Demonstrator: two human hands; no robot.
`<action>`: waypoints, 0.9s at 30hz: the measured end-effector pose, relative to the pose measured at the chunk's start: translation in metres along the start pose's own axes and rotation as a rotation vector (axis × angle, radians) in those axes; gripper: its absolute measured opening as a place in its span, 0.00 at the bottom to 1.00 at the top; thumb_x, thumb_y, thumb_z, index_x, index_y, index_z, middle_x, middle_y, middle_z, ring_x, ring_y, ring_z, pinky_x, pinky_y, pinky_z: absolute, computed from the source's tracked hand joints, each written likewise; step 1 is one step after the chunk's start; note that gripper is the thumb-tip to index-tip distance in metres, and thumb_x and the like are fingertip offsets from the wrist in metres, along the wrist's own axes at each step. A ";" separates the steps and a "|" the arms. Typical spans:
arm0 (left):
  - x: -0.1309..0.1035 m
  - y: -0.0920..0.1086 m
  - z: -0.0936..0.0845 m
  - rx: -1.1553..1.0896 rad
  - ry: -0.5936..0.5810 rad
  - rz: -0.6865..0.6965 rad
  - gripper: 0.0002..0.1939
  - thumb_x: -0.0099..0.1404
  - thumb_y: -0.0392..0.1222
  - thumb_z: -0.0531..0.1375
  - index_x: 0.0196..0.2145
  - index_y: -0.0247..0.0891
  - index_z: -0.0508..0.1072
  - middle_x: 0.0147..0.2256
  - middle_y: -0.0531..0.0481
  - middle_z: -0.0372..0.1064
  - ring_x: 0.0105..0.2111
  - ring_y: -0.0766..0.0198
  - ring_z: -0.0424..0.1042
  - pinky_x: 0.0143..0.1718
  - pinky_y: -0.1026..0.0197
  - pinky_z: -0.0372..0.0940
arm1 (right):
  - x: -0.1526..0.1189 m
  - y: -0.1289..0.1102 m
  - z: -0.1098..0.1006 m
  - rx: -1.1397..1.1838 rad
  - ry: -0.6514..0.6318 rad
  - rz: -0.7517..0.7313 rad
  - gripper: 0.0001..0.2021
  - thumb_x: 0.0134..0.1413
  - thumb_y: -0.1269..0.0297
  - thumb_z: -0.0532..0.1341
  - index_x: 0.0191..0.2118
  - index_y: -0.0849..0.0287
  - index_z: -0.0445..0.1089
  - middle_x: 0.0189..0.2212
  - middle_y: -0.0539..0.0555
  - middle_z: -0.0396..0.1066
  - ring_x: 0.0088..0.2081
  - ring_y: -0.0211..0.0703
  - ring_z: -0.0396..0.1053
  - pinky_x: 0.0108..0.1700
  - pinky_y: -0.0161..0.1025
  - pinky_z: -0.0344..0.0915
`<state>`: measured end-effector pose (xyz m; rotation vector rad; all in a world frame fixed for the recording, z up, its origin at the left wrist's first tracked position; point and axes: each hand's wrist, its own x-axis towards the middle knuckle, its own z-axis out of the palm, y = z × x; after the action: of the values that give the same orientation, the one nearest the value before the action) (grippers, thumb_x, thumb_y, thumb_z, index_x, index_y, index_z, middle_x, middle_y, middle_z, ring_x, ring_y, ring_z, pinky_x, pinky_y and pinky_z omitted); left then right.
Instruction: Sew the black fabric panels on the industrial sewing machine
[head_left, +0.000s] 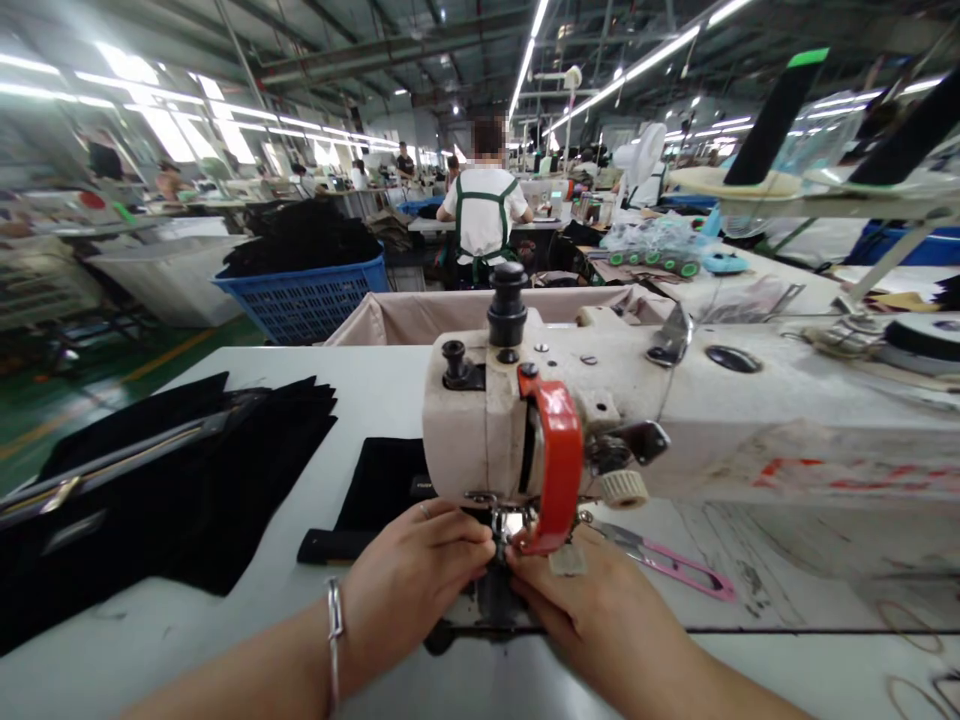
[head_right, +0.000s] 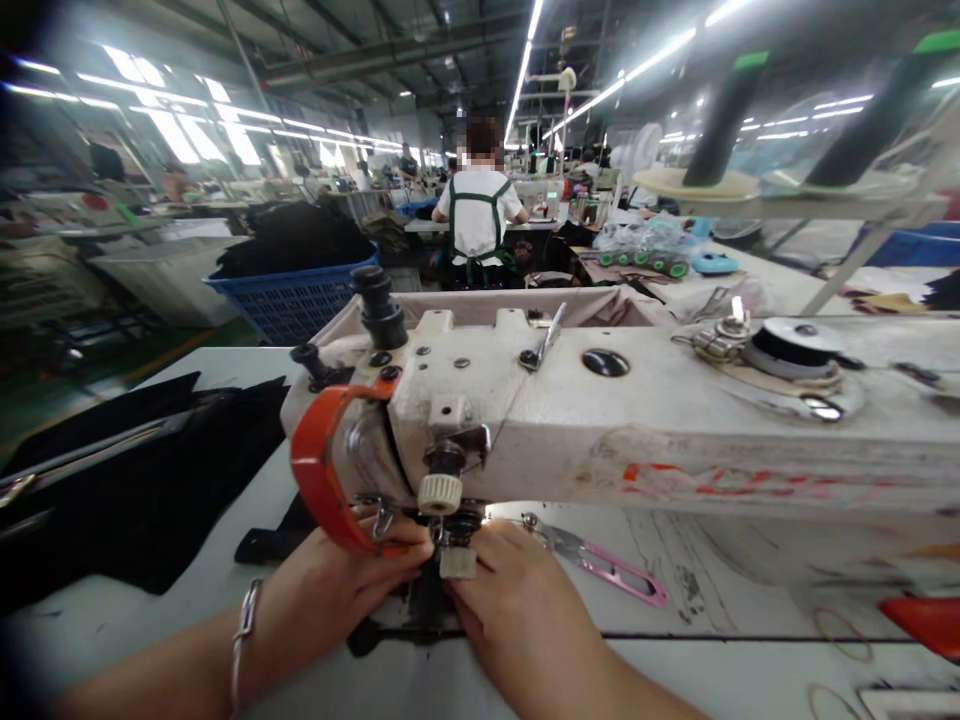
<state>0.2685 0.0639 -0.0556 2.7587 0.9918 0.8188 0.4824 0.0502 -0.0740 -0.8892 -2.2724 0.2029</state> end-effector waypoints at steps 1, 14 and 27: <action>0.001 -0.001 0.001 0.006 0.002 0.003 0.10 0.72 0.36 0.52 0.40 0.39 0.74 0.37 0.52 0.77 0.38 0.65 0.75 0.44 0.63 0.70 | 0.001 0.001 0.000 -0.006 0.002 0.003 0.09 0.60 0.75 0.56 0.40 0.58 0.72 0.35 0.55 0.74 0.34 0.45 0.68 0.35 0.41 0.69; 0.011 -0.008 0.003 0.043 0.049 -0.041 0.11 0.70 0.32 0.53 0.34 0.40 0.75 0.34 0.53 0.77 0.37 0.64 0.75 0.43 0.61 0.68 | 0.009 0.006 0.002 -0.044 0.033 0.025 0.11 0.56 0.77 0.58 0.41 0.58 0.73 0.36 0.56 0.74 0.37 0.47 0.72 0.39 0.45 0.73; 0.012 -0.011 0.010 0.013 0.065 -0.040 0.10 0.68 0.31 0.55 0.34 0.41 0.75 0.34 0.53 0.77 0.36 0.63 0.76 0.43 0.60 0.70 | 0.007 0.005 0.004 -0.027 -0.009 0.081 0.12 0.58 0.76 0.57 0.43 0.57 0.73 0.38 0.56 0.73 0.41 0.45 0.70 0.43 0.42 0.71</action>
<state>0.2748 0.0808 -0.0615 2.7300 1.0632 0.9052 0.4788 0.0594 -0.0750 -0.9970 -2.2541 0.2125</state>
